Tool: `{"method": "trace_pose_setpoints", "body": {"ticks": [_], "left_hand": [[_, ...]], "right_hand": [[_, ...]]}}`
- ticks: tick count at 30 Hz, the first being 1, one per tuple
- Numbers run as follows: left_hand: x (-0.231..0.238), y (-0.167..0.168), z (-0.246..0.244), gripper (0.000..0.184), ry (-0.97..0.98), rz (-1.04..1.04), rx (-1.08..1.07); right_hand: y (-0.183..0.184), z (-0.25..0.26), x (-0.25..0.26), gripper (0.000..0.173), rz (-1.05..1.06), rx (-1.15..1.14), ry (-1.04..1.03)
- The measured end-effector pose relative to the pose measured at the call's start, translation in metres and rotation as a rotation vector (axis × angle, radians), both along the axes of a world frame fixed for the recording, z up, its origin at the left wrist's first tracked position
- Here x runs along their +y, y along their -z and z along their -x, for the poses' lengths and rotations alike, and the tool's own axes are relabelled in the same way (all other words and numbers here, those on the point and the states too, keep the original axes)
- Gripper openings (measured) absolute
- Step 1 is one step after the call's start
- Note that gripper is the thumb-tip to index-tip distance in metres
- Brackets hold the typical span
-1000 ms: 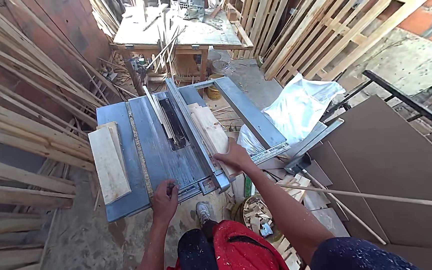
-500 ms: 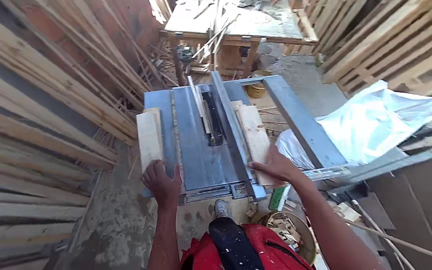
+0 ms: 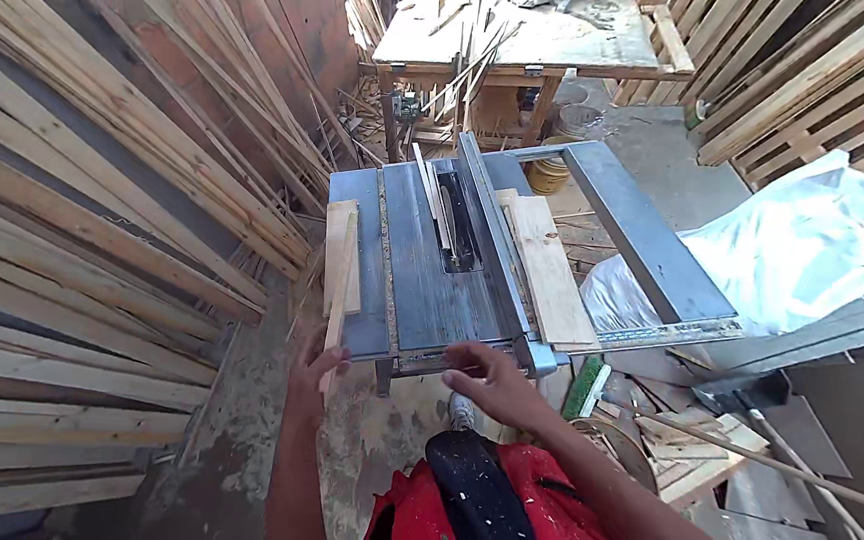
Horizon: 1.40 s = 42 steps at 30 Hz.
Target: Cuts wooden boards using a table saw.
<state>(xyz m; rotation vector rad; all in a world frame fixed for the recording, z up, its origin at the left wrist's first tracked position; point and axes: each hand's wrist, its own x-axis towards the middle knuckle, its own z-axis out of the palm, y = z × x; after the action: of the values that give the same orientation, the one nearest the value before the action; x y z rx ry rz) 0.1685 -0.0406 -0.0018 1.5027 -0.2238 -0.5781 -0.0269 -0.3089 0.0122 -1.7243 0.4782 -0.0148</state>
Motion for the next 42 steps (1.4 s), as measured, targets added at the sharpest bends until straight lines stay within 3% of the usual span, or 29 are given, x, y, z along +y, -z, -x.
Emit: {"method": "trace_pose_setpoints", "body": {"ticks": [2, 4, 6, 8, 10, 12, 13, 14, 16, 19, 23, 28, 31, 33, 36, 37, 40, 42], "left_hand": [[0.009, 0.012, 0.032, 0.082, 0.163, 0.36, 0.227], [0.007, 0.015, 0.067, 0.082, 0.271, 0.634, 0.444], [0.003, 0.023, 0.097, 0.08, 0.36, 0.828, 0.597], [0.0, 0.032, 0.121, 0.084, 0.362, 0.885, 0.652], [0.008, 0.03, 0.146, 0.075, 0.218, 0.701, 0.556], [0.005, 0.023, 0.163, 0.045, 0.062, 0.28, 0.276], [0.001, 0.017, 0.169, 0.036, 0.015, 0.086, 0.134], [-0.003, 0.012, 0.175, 0.038, 0.009, -0.015, 0.037], [-0.007, 0.0, 0.186, 0.06, 0.043, -0.066, -0.075], [-0.011, -0.009, 0.204, 0.083, 0.128, 0.018, -0.113], [-0.021, -0.001, 0.216, 0.074, 0.196, 0.124, -0.053], [-0.026, -0.006, 0.213, 0.048, 0.182, 0.003, -0.067], [-0.029, 0.004, 0.209, 0.07, 0.199, -0.22, -0.073], [-0.04, 0.042, 0.202, 0.077, 0.203, -0.253, -0.036], [-0.068, 0.091, 0.195, 0.074, 0.219, -0.161, 0.053], [-0.078, 0.098, 0.195, 0.074, 0.228, -0.147, 0.063], [-0.11, 0.097, 0.194, 0.074, 0.273, -0.156, 0.073], [-0.134, 0.094, 0.19, 0.073, 0.329, -0.21, 0.043]], "right_hand": [[0.009, -0.011, 0.024, 0.053, -0.245, 0.071, -0.028], [0.01, -0.011, 0.046, 0.05, -0.391, 0.086, 0.018], [0.002, -0.002, 0.064, 0.048, -0.429, 0.056, 0.049], [-0.009, 0.004, 0.074, 0.048, -0.475, -0.001, 0.072], [-0.01, 0.009, 0.082, 0.056, -0.547, 0.003, 0.09], [-0.008, 0.015, 0.087, 0.064, -0.623, 0.028, 0.1], [-0.008, 0.019, 0.089, 0.062, -0.66, 0.026, 0.115], [-0.004, 0.023, 0.092, 0.056, -0.7, 0.031, 0.155], [0.011, 0.03, 0.096, 0.043, -0.765, 0.091, 0.319], [0.033, 0.037, 0.098, 0.048, -0.874, 0.16, 0.593], [0.035, 0.041, 0.086, 0.05, -0.915, 0.176, 0.661], [0.033, 0.042, 0.081, 0.052, -0.888, 0.183, 0.633], [0.031, 0.045, 0.078, 0.051, -0.619, 0.181, 0.55], [0.033, 0.057, 0.066, 0.041, -0.221, 0.166, 0.372], [0.022, 0.082, 0.048, 0.086, 0.655, 0.199, 0.029], [0.021, 0.086, 0.041, 0.092, 0.871, 0.177, -0.087], [0.007, 0.085, 0.013, 0.112, 1.116, 0.282, -0.495], [0.005, 0.078, -0.004, 0.13, 1.234, 0.369, -0.601]]}}
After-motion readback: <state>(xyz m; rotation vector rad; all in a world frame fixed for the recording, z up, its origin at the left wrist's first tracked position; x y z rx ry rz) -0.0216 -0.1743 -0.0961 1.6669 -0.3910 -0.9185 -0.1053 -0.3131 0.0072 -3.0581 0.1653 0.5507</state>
